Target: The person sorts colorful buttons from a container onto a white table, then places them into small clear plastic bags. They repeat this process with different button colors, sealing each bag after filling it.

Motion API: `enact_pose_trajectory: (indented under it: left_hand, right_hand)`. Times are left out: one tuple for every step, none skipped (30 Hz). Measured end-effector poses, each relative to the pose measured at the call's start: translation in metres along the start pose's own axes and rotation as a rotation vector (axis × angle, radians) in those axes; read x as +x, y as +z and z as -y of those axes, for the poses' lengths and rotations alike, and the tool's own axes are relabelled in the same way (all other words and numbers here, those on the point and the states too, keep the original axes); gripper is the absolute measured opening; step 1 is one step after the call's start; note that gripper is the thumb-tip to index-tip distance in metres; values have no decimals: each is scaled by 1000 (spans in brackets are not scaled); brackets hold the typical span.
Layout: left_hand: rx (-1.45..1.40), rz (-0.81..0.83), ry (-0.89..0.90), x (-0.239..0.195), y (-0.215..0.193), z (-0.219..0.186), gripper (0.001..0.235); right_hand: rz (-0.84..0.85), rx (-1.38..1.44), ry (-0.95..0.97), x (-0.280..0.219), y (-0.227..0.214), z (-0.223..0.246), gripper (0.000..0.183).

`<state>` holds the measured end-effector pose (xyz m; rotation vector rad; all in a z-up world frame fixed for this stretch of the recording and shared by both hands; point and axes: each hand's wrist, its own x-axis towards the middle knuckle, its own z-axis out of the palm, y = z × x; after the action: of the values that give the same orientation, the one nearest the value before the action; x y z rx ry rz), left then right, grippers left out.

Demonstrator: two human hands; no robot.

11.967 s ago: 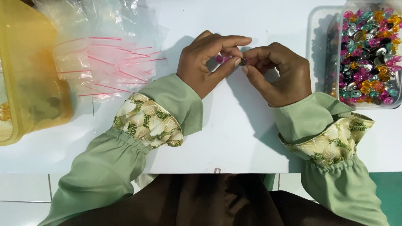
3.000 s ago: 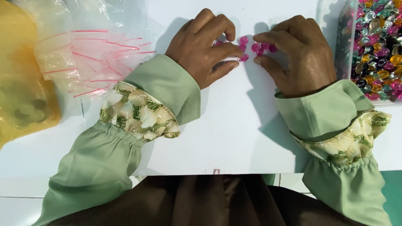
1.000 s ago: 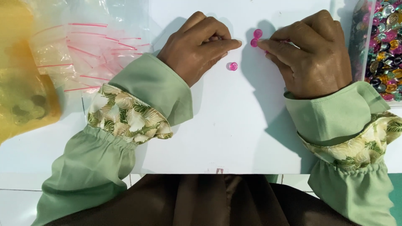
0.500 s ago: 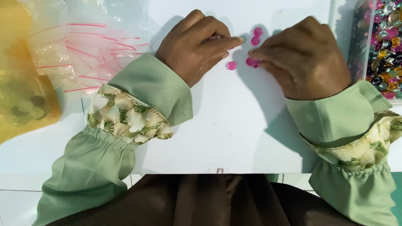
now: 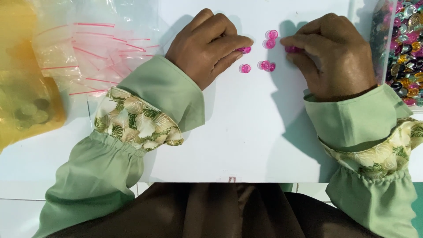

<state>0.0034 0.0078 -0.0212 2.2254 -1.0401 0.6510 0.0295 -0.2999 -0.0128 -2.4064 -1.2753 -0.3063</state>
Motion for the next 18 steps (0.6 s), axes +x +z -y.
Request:
enact_pose_trajectory:
  left_hand:
    - [0, 0, 0, 0, 0, 0, 20]
    - [0, 2, 1, 0, -1, 0, 20]
    - [0, 4, 1, 0, -1, -1, 19]
    - [1, 4, 0, 1, -2, 0, 19]
    - [-4, 10, 9, 1, -3, 0, 16]
    - [-9, 15, 19, 2, -3, 0, 14]
    - [-10, 15, 19, 2, -3, -1, 14]
    - [-18, 4, 16, 2, -3, -1, 13]
    - [-26, -7, 13, 2, -2, -1, 12]
    - [-26, -6, 12, 2, -3, -1, 12]
    - [-38, -1, 19, 1, -3, 0, 14]
    - [-50, 5, 27, 1, -3, 1, 16]
    - [-49, 6, 26, 1, -3, 1, 16]
    - [-42, -4, 26, 1, -3, 0, 15]
    - [-35, -14, 25, 2, -2, 0, 15]
    - [-38, -13, 27, 2, -2, 0, 15]
    - [-18, -8, 25, 2, -2, 0, 19]
    - [4, -4, 24, 2, -2, 0, 24]
  right_hand:
    - [0, 0, 0, 2, -1, 4, 19]
    - [0, 26, 12, 4, -2, 7, 16]
    - [1, 52, 23, 6, -3, 11, 13]
    - [1, 53, 23, 6, -3, 11, 13]
    - [6, 60, 22, 6, -3, 11, 15]
    - [10, 66, 23, 5, -3, 11, 18]
    - [11, 66, 23, 7, -5, 13, 18]
    - [1, 73, 7, 9, -7, 15, 18]
    - [-8, 79, -10, 11, -10, 18, 19]
    - [-8, 80, -11, 12, -11, 19, 19]
    - [-13, 68, -15, 12, -11, 20, 17]
    - [-19, 57, -20, 13, -12, 22, 15]
    - [-19, 58, -21, 14, -12, 23, 15]
    - [-27, 59, -35, 15, -11, 24, 18]
    - [-34, 61, -49, 15, -10, 26, 22]
    - [-34, 60, -46, 15, -10, 26, 22]
    - [-26, 57, -36, 14, -9, 26, 21]
    - [-18, 54, -28, 14, -8, 25, 20]
